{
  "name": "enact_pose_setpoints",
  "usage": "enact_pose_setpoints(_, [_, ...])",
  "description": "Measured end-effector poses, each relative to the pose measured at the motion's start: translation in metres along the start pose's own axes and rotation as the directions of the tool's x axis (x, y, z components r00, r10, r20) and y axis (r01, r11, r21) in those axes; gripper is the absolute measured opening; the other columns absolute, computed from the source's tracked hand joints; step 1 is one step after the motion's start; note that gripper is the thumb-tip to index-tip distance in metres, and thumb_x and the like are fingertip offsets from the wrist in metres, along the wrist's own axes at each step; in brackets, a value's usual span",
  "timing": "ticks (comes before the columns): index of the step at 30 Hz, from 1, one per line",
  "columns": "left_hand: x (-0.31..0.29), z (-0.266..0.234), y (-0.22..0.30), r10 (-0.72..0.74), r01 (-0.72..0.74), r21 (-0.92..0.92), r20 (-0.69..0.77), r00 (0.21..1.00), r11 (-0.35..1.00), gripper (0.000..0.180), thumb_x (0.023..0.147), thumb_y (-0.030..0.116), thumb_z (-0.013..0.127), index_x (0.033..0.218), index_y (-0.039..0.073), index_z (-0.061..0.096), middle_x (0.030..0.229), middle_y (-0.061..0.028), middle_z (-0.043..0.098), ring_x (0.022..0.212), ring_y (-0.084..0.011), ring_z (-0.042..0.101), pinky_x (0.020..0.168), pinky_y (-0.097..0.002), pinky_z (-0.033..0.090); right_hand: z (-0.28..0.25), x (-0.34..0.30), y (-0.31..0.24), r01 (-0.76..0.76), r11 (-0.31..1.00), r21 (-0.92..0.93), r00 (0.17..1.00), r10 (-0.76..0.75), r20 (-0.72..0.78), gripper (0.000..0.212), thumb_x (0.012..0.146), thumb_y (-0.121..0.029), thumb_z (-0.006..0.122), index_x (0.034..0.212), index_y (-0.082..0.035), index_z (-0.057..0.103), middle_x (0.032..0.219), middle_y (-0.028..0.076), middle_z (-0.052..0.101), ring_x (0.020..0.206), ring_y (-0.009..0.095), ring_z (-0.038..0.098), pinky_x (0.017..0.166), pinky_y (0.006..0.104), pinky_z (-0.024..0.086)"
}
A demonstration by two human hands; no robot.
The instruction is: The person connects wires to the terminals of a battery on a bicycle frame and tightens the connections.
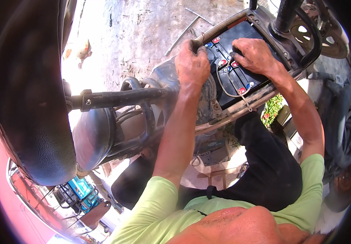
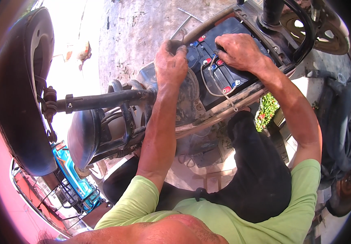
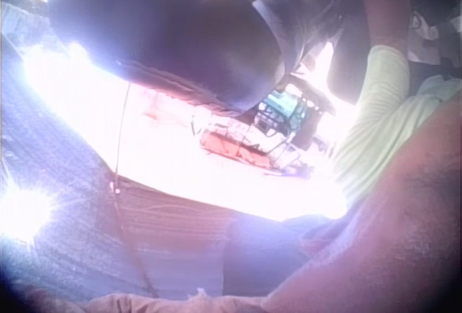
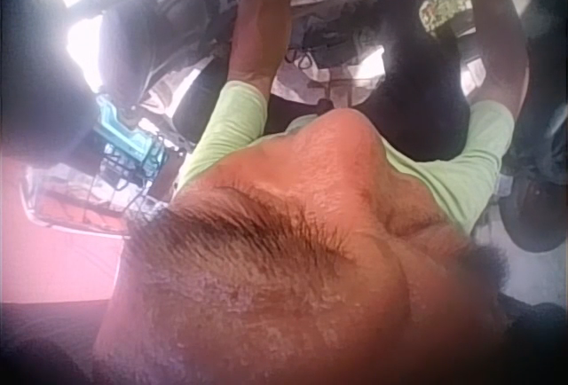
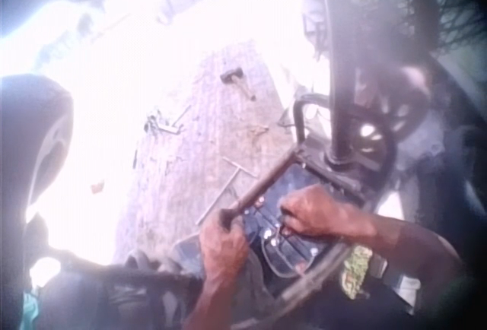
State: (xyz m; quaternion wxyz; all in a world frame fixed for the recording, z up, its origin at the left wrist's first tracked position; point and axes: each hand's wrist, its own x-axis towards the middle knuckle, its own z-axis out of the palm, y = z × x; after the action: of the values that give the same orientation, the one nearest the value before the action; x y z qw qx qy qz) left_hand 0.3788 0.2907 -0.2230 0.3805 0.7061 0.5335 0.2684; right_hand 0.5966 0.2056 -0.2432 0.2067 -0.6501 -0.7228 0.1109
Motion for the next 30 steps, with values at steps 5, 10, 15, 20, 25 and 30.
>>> enact_pose_setpoints(5, [0.000,0.000,-0.001,0.003,-0.003,-0.003,-0.003,1.000,1.000,0.021,0.096,0.014,0.070,0.108,-0.004,0.073,0.093,-0.0154,0.077,0.075,-0.0213,0.071,0.075,-0.0373,0.057,-0.001,0.001,0.001,0.022,1.000,0.019,1.000,-0.021,-0.013,0.022,0.088,-0.020,0.076,0.098,-0.004,0.066,0.094,0.016,0.072,0.094,0.039,0.072,0.082,0.0487,0.058])
enact_pose_setpoints(10, [0.000,-0.004,0.003,0.008,-0.008,0.017,-0.012,1.000,1.000,0.023,0.095,0.015,0.070,0.109,-0.003,0.073,0.094,-0.0165,0.078,0.082,-0.0249,0.073,0.080,-0.0388,0.057,0.002,0.004,-0.001,-0.023,0.994,0.108,0.999,0.027,-0.035,0.022,0.087,-0.017,0.075,0.104,-0.004,0.069,0.096,0.017,0.072,0.091,0.039,0.071,0.079,0.0469,0.058])
enact_pose_setpoints(15, [-0.001,-0.002,0.008,0.021,-0.021,0.050,-0.008,1.000,0.999,0.023,0.095,0.016,0.071,0.110,-0.002,0.074,0.099,-0.0190,0.078,0.093,-0.0302,0.075,0.088,-0.0418,0.056,0.008,0.031,0.003,0.034,0.998,0.056,0.999,-0.036,0.029,0.025,0.087,-0.019,0.074,0.109,-0.008,0.073,0.103,0.015,0.076,0.102,0.036,0.073,0.087,0.0480,0.059])
enact_pose_setpoints(20, [-0.001,-0.004,0.006,0.014,-0.013,0.068,-0.014,1.000,0.998,0.024,0.094,0.016,0.071,0.110,-0.002,0.074,0.100,-0.0194,0.078,0.094,-0.0312,0.075,0.089,-0.0418,0.056,0.027,0.056,0.007,0.083,0.996,-0.022,0.989,-0.080,0.121,0.028,0.086,-0.020,0.075,0.112,-0.009,0.075,0.104,0.013,0.077,0.103,0.035,0.074,0.089,0.0483,0.059])
enact_pose_setpoints(25, [-0.001,-0.002,0.005,0.040,-0.040,0.075,-0.007,0.999,0.996,0.024,0.095,0.016,0.071,0.111,-0.002,0.074,0.098,-0.0186,0.078,0.091,-0.0293,0.075,0.086,-0.0410,0.057,0.028,0.065,0.004,0.090,0.995,-0.053,0.986,-0.081,0.149,0.022,0.086,-0.021,0.075,0.103,-0.007,0.071,0.102,0.014,0.076,0.103,0.035,0.074,0.088,0.0495,0.059])
enact_pose_setpoints(30, [0.001,-0.002,0.001,0.010,-0.010,0.022,0.006,1.000,1.000,0.023,0.095,0.014,0.071,0.111,-0.003,0.073,0.095,-0.0171,0.078,0.082,-0.0245,0.074,0.079,-0.0392,0.058,0.028,0.064,0.002,0.046,0.999,-0.016,0.988,-0.043,0.147,0.026,0.087,-0.023,0.075,0.104,-0.004,0.071,0.097,0.017,0.075,0.101,0.038,0.074,0.087,0.0500,0.058])
